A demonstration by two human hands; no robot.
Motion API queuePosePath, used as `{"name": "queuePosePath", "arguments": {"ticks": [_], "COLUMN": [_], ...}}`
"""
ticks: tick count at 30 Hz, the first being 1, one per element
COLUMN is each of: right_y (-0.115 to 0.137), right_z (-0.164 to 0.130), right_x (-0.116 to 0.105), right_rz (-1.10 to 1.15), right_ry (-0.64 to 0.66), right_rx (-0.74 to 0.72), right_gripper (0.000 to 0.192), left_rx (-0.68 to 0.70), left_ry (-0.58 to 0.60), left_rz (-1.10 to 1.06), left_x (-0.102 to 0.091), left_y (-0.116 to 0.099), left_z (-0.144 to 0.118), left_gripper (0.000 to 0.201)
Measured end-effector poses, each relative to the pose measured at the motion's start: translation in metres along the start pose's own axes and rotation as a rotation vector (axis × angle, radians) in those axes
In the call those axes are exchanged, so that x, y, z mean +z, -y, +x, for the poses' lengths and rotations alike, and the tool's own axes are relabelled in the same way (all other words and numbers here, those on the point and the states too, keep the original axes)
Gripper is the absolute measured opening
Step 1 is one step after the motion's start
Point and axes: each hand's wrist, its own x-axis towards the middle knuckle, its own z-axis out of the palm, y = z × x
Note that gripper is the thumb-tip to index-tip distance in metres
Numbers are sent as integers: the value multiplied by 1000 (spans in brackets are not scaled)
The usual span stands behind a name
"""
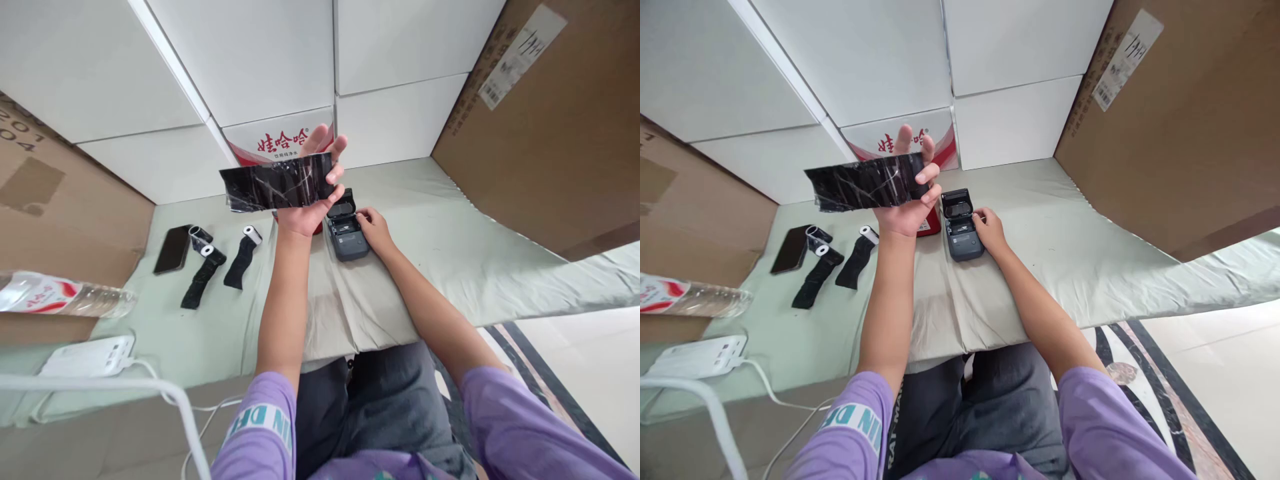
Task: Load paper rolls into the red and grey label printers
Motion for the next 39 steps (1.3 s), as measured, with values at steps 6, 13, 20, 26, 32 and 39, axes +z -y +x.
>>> {"name": "queuePosePath", "arguments": {"ticks": [6,13,20,26,32,39], "right_y": [-2,-5,-6,-6,-7,-5], "right_z": [1,2,3,2,5,4], "right_x": [0,1,2,1,-1,0], "right_rz": [-6,-6,13,14,17,34], "right_ry": [-2,1,1,-1,40,37], "right_rx": [-4,-8,-8,-17,-8,7], "right_gripper": [23,23,24,25,25,25], "left_rx": [-35,-27,-136,-239,-224,-180], "left_ry": [38,179,369,412,537,481], "left_rz": [-73,96,522,984,807,887], "left_x": [2,-8,-33,-31,-22,-20], "left_y": [4,2,-7,21,35,34], "left_z": [0,1,-1,11,12,11], "left_gripper": [50,45,58,43,46,37]}}
